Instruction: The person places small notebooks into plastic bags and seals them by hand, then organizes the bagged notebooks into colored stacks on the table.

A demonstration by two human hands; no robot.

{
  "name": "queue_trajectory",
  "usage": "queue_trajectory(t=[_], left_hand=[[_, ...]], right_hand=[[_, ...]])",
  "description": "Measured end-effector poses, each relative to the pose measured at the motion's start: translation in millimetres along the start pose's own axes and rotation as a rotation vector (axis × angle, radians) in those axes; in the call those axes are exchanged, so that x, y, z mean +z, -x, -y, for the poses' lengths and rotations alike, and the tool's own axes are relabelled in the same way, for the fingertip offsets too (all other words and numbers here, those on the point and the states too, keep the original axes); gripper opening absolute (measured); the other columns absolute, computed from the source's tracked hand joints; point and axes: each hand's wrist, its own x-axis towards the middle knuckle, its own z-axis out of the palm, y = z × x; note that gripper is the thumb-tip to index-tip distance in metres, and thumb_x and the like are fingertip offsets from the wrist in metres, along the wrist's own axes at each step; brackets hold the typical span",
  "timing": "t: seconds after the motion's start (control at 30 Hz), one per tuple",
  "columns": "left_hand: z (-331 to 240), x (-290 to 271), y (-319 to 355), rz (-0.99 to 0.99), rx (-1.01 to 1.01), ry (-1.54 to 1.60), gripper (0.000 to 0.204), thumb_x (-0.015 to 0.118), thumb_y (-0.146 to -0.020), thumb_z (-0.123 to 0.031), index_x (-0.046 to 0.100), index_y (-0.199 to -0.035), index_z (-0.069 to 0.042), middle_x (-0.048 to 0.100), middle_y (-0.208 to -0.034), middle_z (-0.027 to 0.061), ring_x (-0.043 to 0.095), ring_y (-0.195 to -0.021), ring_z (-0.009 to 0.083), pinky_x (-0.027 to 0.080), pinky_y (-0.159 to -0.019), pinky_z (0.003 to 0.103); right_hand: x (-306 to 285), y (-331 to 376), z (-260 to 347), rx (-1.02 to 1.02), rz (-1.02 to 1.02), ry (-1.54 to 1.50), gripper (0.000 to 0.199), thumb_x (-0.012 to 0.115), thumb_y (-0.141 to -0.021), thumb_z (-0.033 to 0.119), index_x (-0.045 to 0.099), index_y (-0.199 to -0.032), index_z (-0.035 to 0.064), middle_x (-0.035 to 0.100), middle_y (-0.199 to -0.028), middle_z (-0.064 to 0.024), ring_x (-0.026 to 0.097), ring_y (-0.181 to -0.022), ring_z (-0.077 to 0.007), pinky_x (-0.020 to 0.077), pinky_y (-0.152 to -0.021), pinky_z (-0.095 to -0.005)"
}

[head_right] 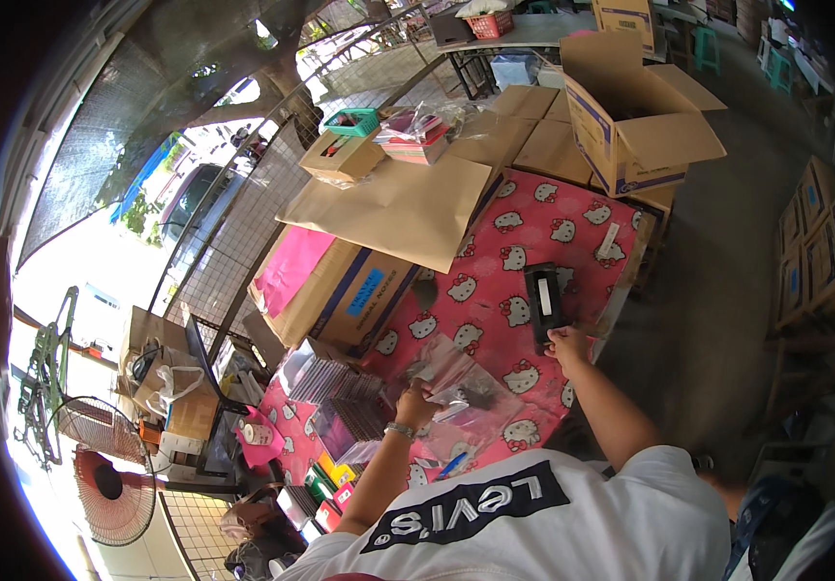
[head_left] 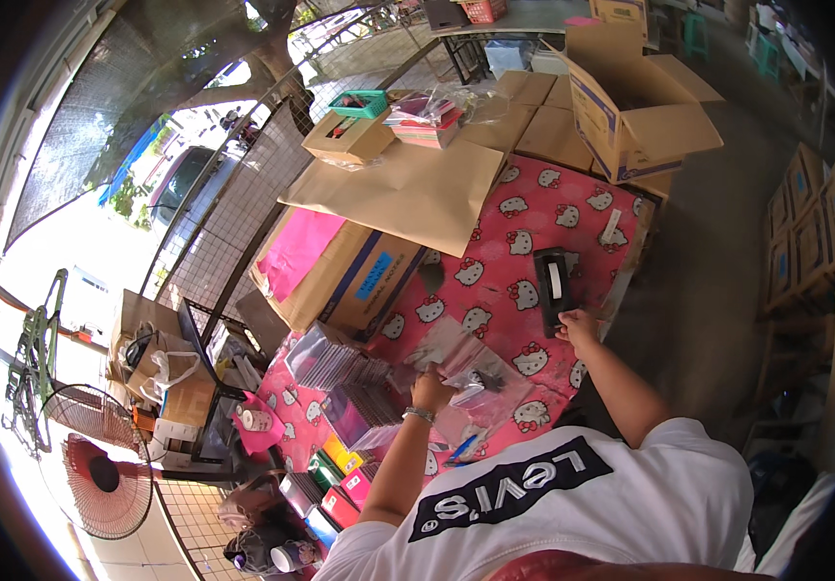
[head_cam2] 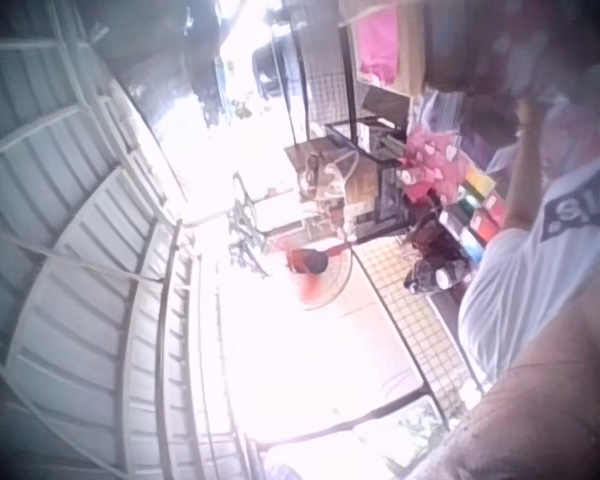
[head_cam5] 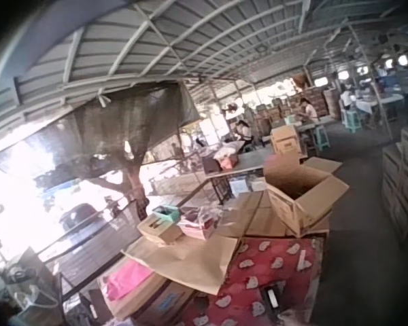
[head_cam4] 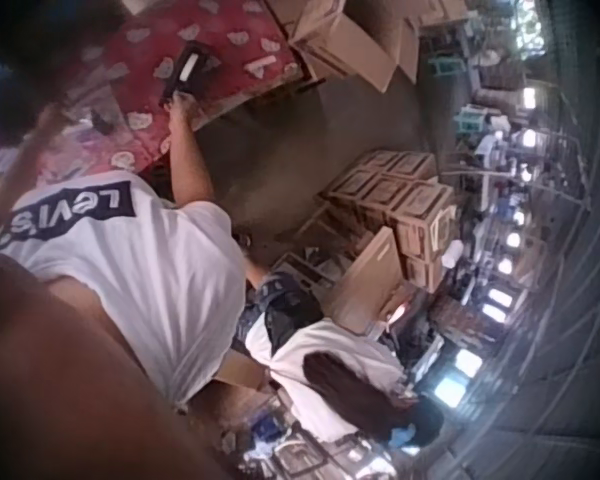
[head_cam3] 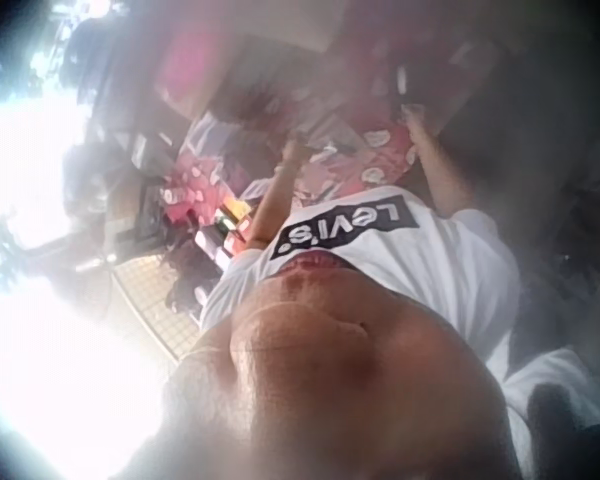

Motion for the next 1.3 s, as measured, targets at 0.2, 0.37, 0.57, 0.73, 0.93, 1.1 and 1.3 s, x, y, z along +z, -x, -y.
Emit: queue_trajectory(t=[0.2, 0.37, 0.57, 0.73, 0.93, 1.1, 1.3], left_hand=[[40.2, 0.7, 12.4, -0.049, 0.223, 0.093, 0.049, 0.086, -0.06, -0.024, 0.068, -0.101, -0.005, 0.067, -0.102, 0.0134, 0.061, -0.099, 0.0308, 0.047, -0.087, 0.039], [11.2, 11.9, -21.8, 0.179, 0.202, 0.462, 0.051, 0.085, -0.065, -0.018, 0.065, -0.108, -0.002, 0.067, -0.109, 0.0119, 0.061, -0.103, 0.0236, 0.047, -0.088, 0.035], [29.7, 4.3, -0.7, 0.17, 0.117, 0.547, 0.052, 0.086, -0.064, -0.015, 0.064, -0.109, 0.001, 0.067, -0.105, 0.0118, 0.06, -0.098, 0.0158, 0.047, -0.086, 0.032], [38.4, 8.5, -1.7, 0.173, 0.148, 0.415, 0.058, 0.085, -0.065, -0.012, 0.059, -0.116, -0.003, 0.066, -0.109, 0.0094, 0.059, -0.1, 0.0157, 0.047, -0.087, 0.033], [51.1, 36.0, 15.2, -0.097, 0.259, 0.533, 0.067, 0.079, -0.073, -0.012, 0.044, -0.131, -0.006, 0.058, -0.118, 0.0103, 0.056, -0.108, 0.0204, 0.047, -0.088, 0.035], [51.4, 89.2, 63.6, -0.414, -0.175, 0.99, 0.046, 0.063, -0.089, -0.019, 0.045, -0.128, -0.005, 0.058, -0.116, 0.0128, 0.058, -0.103, 0.0249, 0.049, -0.085, 0.036], [58.6, 153.7, 87.2, 0.535, -0.428, 1.602, 0.034, 0.064, -0.089, -0.025, 0.054, -0.115, -0.006, 0.062, -0.102, 0.0078, 0.062, -0.094, 0.0195, 0.051, -0.082, 0.033]], right_hand=[[-11.4, 36.3, -49.2, -0.111, 0.187, -0.136, 0.008, 0.057, -0.089, 0.008, 0.054, -0.082, 0.0092, 0.053, -0.075, -0.0022, 0.054, -0.064, -0.014, 0.0507, -0.06, -0.0277], [18.6, -11.3, -77.1, 0.468, 0.723, -0.31, 0.006, 0.056, -0.088, 0.008, 0.054, -0.084, 0.0112, 0.044, -0.065, 0.0018, 0.04, -0.053, -0.009, 0.0319, -0.048, -0.0251], [223.4, 47.1, 29.6, -0.527, 1.645, 1.25, 0.038, 0.072, -0.077, 0.042, 0.061, -0.081, 0.0061, 0.057, -0.071, -0.004, 0.054, -0.064, -0.0158, 0.0429, -0.058, -0.0316], [253.9, 19.0, 0.0, -0.233, 1.665, 1.704, 0.05, 0.075, -0.071, 0.055, 0.067, -0.096, 0.0123, 0.06, -0.076, -0.0036, 0.057, -0.069, -0.0178, 0.046, -0.061, -0.0344], [193.6, -7.1, -51.3, 0.021, 1.35, 1.5, 0.058, 0.067, -0.076, 0.061, 0.06, -0.113, 0.0172, 0.06, -0.071, -0.0021, 0.054, -0.059, -0.0184, 0.0451, -0.056, -0.0377], [171.1, 63.1, -32.0, -1.147, 1.208, 1.069, 0.073, 0.076, -0.07, 0.046, 0.05, -0.13, 0.0142, 0.059, -0.113, -0.014, 0.059, -0.101, -0.028, 0.0483, -0.085, -0.0413], [162.0, 127.7, 18.9, -1.017, 1.234, 1.082, 0.085, 0.078, -0.067, 0.03, 0.038, -0.14, 0.0145, 0.049, -0.128, -0.0169, 0.05, -0.117, -0.0342, 0.0411, -0.1, -0.0415]])
